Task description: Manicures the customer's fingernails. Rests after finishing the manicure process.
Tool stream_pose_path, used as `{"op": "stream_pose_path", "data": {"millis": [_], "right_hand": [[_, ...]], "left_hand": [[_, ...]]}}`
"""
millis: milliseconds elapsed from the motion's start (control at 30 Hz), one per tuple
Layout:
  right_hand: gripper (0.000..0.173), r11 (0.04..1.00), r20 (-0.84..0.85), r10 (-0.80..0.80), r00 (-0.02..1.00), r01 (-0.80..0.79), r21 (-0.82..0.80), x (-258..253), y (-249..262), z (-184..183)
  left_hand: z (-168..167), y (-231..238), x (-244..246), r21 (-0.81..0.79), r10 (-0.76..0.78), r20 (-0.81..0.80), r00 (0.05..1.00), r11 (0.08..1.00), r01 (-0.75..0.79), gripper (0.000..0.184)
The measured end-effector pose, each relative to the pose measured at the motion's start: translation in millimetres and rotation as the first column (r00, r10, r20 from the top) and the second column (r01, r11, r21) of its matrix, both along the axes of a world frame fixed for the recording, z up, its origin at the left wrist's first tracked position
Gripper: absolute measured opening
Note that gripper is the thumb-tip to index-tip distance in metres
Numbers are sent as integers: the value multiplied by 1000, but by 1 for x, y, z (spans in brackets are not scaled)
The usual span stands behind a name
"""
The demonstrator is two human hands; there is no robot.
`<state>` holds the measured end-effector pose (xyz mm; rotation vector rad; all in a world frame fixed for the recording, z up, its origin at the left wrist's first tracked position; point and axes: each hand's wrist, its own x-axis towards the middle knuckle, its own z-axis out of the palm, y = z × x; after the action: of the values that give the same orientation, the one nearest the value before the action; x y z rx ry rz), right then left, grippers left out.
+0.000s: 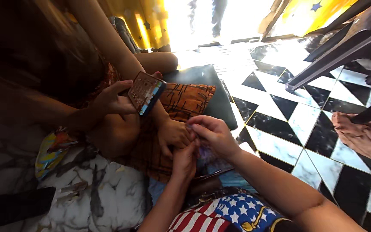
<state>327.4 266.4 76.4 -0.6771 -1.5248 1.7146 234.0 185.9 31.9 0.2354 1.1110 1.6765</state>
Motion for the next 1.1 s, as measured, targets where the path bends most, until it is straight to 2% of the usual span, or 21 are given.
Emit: {"op": "stream_pose_path", "data": {"millis": [67,133,200,267,300,367,433,500,600,700,800,867,900,967,1033,1100], "right_hand": [[22,983,96,-113,989,97,156,-17,14,-1],[24,965,66,-173,983,156,211,-20,22,-2],[25,981,-24,-35,999,38,188,-9,19,-4],[27,953,-53,224,973,-207,223,12,13,-12],[27,909,-34,338,941,-317,272,24,13,-16],[21,775,125,452,883,-458,434,47,14,-23],[16,613,441,358,823,-563,554,63,12,-22],[18,467,634,192,749,-638,612,67,2,-26],[18,261,616,3,788,-595,760,61,-10,-45],[17,187,544,-86,834,-523,831,53,-17,-63],[16,226,596,-106,796,-565,794,54,-18,-63],[19,313,611,-72,788,-564,764,59,-13,-55],[20,374,570,-60,819,-511,774,62,-9,-50],[18,525,397,-49,917,-315,791,63,0,-36],[16,704,172,-7,985,-118,701,56,3,-11],[15,840,-5,144,990,-119,529,44,0,13]], "left_hand": [[-3,-2,0,-19,-1,-31,1000,1000,0,8],[-5,-4,0,-14,-34,-56,998,999,33,7],[-6,-5,-1,4,-30,-69,997,1000,30,9],[-9,-7,-1,40,-9,-59,998,999,12,13],[-10,-7,0,63,1,-54,999,998,2,13],[-6,-5,0,92,-23,-66,998,995,29,29],[-5,-2,0,83,-24,-77,997,996,30,35],[-4,-3,0,59,-34,-96,995,997,39,35],[1,-4,-2,26,-54,-104,993,998,57,35],[13,-7,-8,-65,-101,-84,991,993,95,25],[26,-9,-17,-142,-168,-32,985,976,162,20],[33,-10,-23,-149,-165,24,986,975,167,27],[34,-10,-26,-126,-156,61,986,979,163,30],[32,-7,-31,-57,-164,126,978,983,172,40],[29,-3,-31,-31,-210,150,966,976,217,44],[28,2,-26,-74,-210,153,966,972,223,36]]}}
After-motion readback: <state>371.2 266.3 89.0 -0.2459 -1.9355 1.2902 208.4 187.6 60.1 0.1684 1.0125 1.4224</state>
